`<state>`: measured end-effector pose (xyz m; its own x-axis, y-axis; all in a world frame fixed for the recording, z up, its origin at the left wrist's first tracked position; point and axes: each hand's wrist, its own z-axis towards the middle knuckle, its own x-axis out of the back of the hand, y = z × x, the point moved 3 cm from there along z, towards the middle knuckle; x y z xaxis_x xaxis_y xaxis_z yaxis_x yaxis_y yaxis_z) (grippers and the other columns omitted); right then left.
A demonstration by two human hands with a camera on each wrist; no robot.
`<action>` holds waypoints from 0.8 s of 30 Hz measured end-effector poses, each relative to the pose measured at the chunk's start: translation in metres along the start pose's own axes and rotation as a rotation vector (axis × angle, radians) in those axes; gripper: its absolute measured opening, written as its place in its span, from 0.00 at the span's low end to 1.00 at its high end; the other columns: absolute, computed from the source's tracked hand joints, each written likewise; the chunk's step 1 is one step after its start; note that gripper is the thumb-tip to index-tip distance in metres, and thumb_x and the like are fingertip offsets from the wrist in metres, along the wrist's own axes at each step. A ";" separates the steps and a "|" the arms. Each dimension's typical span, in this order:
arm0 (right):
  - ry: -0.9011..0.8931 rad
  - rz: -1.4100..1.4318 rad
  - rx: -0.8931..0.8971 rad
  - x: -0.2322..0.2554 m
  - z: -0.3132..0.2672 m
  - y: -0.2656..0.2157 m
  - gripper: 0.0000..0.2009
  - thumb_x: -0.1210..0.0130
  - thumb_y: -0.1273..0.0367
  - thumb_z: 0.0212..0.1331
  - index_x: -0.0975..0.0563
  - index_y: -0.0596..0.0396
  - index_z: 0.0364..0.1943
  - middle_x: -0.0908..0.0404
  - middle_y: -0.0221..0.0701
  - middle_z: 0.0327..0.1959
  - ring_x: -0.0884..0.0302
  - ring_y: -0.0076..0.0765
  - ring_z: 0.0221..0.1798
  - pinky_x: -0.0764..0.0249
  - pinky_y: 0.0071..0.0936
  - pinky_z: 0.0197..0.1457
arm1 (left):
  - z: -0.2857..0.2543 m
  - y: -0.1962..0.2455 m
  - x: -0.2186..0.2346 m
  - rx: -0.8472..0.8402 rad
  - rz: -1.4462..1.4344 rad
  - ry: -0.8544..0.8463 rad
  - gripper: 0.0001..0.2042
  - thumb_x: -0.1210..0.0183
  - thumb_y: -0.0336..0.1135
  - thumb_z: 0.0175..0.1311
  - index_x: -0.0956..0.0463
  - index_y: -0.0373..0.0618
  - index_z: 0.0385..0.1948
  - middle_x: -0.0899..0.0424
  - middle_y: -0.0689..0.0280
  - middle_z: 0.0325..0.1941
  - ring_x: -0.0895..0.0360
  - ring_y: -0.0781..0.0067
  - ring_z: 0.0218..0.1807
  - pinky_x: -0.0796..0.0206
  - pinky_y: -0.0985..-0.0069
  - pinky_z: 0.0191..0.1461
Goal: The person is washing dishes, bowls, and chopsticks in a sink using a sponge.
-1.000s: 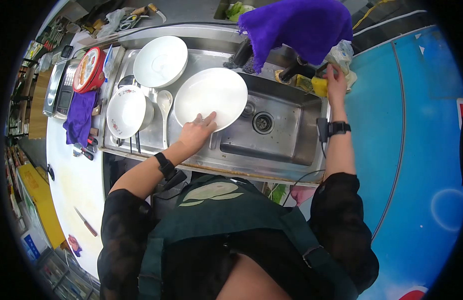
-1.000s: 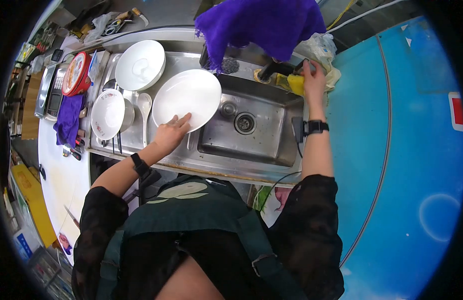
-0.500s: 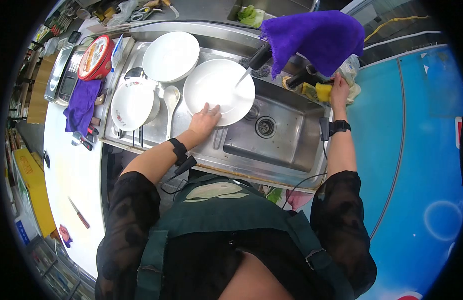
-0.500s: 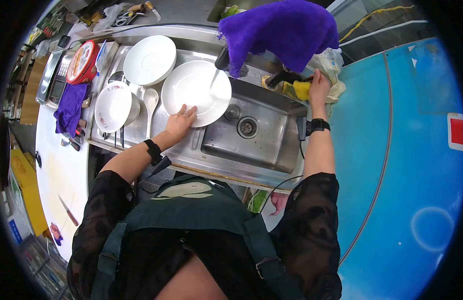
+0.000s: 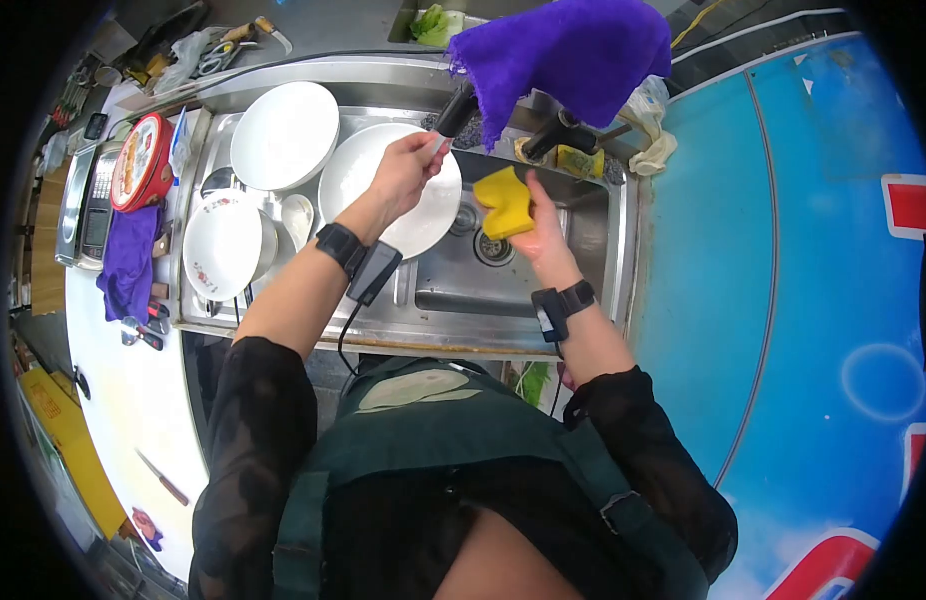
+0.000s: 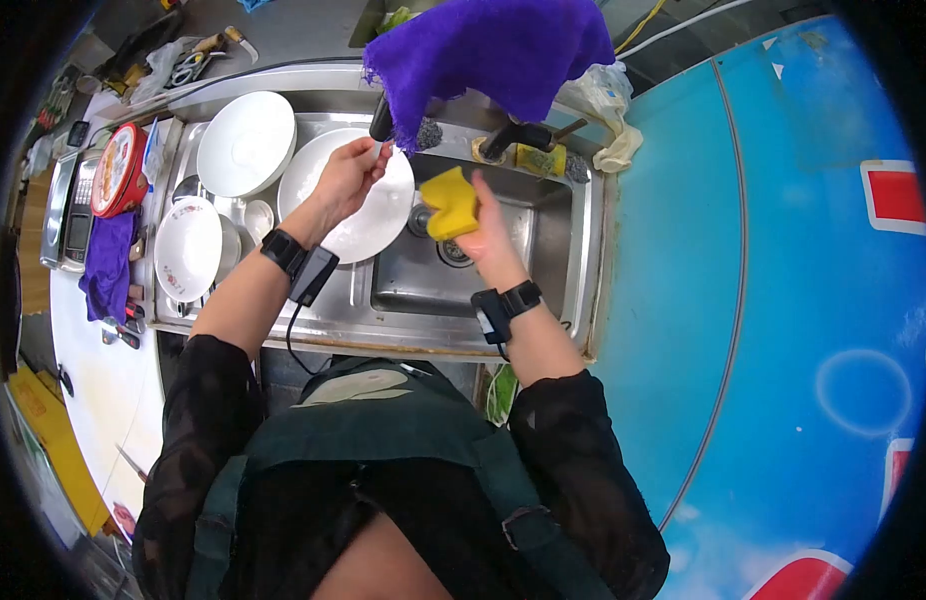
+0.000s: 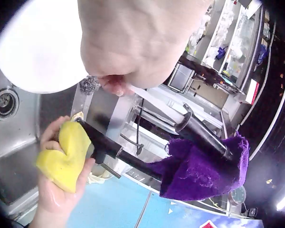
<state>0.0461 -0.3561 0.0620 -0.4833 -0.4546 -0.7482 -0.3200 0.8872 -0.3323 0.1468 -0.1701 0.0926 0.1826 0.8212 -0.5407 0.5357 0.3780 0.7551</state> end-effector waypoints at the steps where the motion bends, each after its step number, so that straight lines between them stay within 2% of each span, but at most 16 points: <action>1: 0.001 0.001 -0.003 -0.011 -0.001 0.006 0.24 0.55 0.50 0.66 0.30 0.57 0.53 0.25 0.41 0.52 0.28 0.51 0.55 0.32 0.48 0.55 | -0.002 0.006 -0.009 0.026 -0.014 0.022 0.06 0.57 0.25 0.70 0.31 0.39 0.34 0.24 0.65 0.32 0.34 0.82 0.27 0.43 0.87 0.26; 2: -0.090 -0.031 -0.012 -0.026 -0.001 0.012 0.23 0.55 0.53 0.66 0.31 0.57 0.53 0.27 0.42 0.53 0.28 0.53 0.56 0.32 0.50 0.57 | -0.001 0.006 -0.004 0.026 -0.014 0.028 0.06 0.57 0.25 0.70 0.31 0.39 0.34 0.24 0.65 0.32 0.34 0.82 0.27 0.43 0.87 0.26; 3: -0.186 -0.062 -0.022 -0.040 -0.001 0.017 0.21 0.55 0.55 0.67 0.32 0.58 0.54 0.28 0.44 0.54 0.29 0.55 0.56 0.33 0.51 0.59 | 0.001 0.006 -0.001 0.079 -0.052 -0.101 0.06 0.56 0.29 0.71 0.31 0.39 0.38 0.26 0.67 0.29 0.36 0.83 0.23 0.43 0.85 0.23; 4: -0.190 -0.061 -0.030 -0.051 -0.002 0.021 0.21 0.55 0.55 0.67 0.32 0.58 0.54 0.28 0.44 0.54 0.29 0.55 0.56 0.33 0.51 0.59 | -0.004 0.011 -0.004 0.132 -0.090 -0.229 0.08 0.55 0.33 0.72 0.30 0.38 0.42 0.28 0.69 0.26 0.39 0.83 0.18 0.42 0.84 0.21; 5: -0.184 -0.022 -0.089 -0.062 -0.003 0.026 0.21 0.55 0.57 0.67 0.33 0.58 0.55 0.28 0.44 0.55 0.30 0.57 0.57 0.34 0.53 0.60 | -0.009 0.012 -0.004 0.088 0.030 -0.104 0.12 0.57 0.37 0.73 0.29 0.38 0.39 0.33 0.71 0.20 0.44 0.84 0.14 0.49 0.82 0.17; 6: -0.178 0.015 -0.149 -0.069 -0.002 0.032 0.20 0.55 0.59 0.67 0.34 0.58 0.55 0.29 0.44 0.55 0.31 0.58 0.57 0.35 0.54 0.62 | -0.020 0.016 -0.001 0.082 0.030 -0.095 0.12 0.57 0.37 0.73 0.29 0.38 0.39 0.33 0.71 0.20 0.44 0.84 0.14 0.49 0.82 0.17; 8: -0.262 0.074 -0.182 -0.072 0.014 0.041 0.20 0.53 0.61 0.65 0.36 0.59 0.56 0.30 0.45 0.55 0.32 0.57 0.59 0.37 0.55 0.64 | -0.035 0.025 0.010 -0.006 0.323 0.056 0.12 0.57 0.38 0.73 0.28 0.42 0.33 0.38 0.76 0.15 0.45 0.87 0.16 0.58 0.85 0.15; 10: -0.352 0.030 -0.065 -0.082 0.023 0.046 0.20 0.51 0.64 0.63 0.36 0.59 0.56 0.30 0.45 0.55 0.32 0.57 0.59 0.38 0.55 0.65 | -0.042 0.018 0.041 -0.035 0.342 0.117 0.14 0.55 0.42 0.72 0.26 0.44 0.32 0.39 0.78 0.14 0.44 0.87 0.16 0.55 0.86 0.17; 11: -0.348 -0.023 -0.021 -0.089 0.027 0.050 0.21 0.48 0.66 0.62 0.36 0.59 0.56 0.30 0.45 0.55 0.31 0.56 0.58 0.31 0.48 0.58 | -0.049 0.015 0.054 -0.033 0.406 0.137 0.15 0.54 0.44 0.71 0.25 0.43 0.32 0.36 0.77 0.15 0.41 0.87 0.17 0.50 0.85 0.20; 12: -0.352 -0.029 -0.029 -0.094 0.035 0.053 0.21 0.48 0.66 0.62 0.36 0.59 0.56 0.30 0.45 0.55 0.31 0.56 0.58 0.31 0.48 0.58 | -0.057 0.012 0.062 -0.034 0.470 0.157 0.16 0.53 0.45 0.70 0.23 0.43 0.32 0.33 0.75 0.16 0.39 0.86 0.17 0.46 0.85 0.22; 14: -0.366 -0.144 -0.025 -0.101 0.058 0.056 0.21 0.48 0.65 0.62 0.36 0.58 0.56 0.30 0.42 0.55 0.30 0.55 0.56 0.27 0.38 0.45 | -0.075 0.001 0.072 -0.017 0.529 0.171 0.15 0.50 0.45 0.69 0.23 0.43 0.34 0.30 0.75 0.17 0.35 0.86 0.21 0.45 0.86 0.24; 15: -0.345 -0.157 -0.027 -0.098 0.070 0.055 0.17 0.49 0.66 0.63 0.33 0.49 0.55 0.29 0.38 0.57 0.31 0.57 0.57 0.27 0.35 0.38 | -0.082 -0.008 0.077 -0.006 0.537 0.168 0.14 0.48 0.44 0.68 0.23 0.43 0.34 0.29 0.74 0.18 0.34 0.86 0.22 0.44 0.86 0.25; 18: -0.278 -0.258 0.029 -0.111 0.077 0.049 0.16 0.47 0.68 0.61 0.32 0.46 0.53 0.28 0.38 0.56 0.29 0.56 0.56 0.26 0.36 0.38 | -0.106 -0.018 0.083 0.044 0.545 0.156 0.11 0.47 0.41 0.67 0.24 0.43 0.36 0.27 0.75 0.22 0.32 0.86 0.25 0.43 0.85 0.28; 20: -0.288 -0.260 0.030 -0.116 0.062 0.051 0.19 0.45 0.73 0.58 0.33 0.47 0.54 0.28 0.39 0.55 0.28 0.55 0.56 0.25 0.37 0.39 | -0.117 -0.021 0.090 0.087 0.539 0.146 0.09 0.47 0.38 0.68 0.24 0.44 0.37 0.26 0.76 0.24 0.32 0.87 0.27 0.42 0.86 0.30; 22: -0.340 -0.475 0.126 -0.117 0.044 0.052 0.24 0.44 0.77 0.55 0.36 0.48 0.56 0.27 0.39 0.52 0.28 0.54 0.56 0.24 0.38 0.41 | -0.124 -0.026 0.098 0.048 0.661 0.136 0.07 0.47 0.36 0.67 0.25 0.43 0.37 0.25 0.75 0.24 0.31 0.87 0.27 0.42 0.86 0.31; 24: -0.253 -0.593 0.091 -0.116 0.038 0.055 0.25 0.45 0.79 0.55 0.38 0.50 0.57 0.27 0.40 0.50 0.25 0.51 0.52 0.24 0.35 0.38 | -0.126 -0.033 0.108 0.042 0.618 0.136 0.07 0.47 0.36 0.67 0.25 0.43 0.36 0.25 0.75 0.24 0.31 0.87 0.27 0.42 0.86 0.31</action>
<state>0.1155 -0.2516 0.1083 -0.0353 -0.8464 -0.5314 -0.3979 0.4996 -0.7694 0.0447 -0.0405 0.0559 0.3636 0.9305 0.0451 0.3973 -0.1987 0.8959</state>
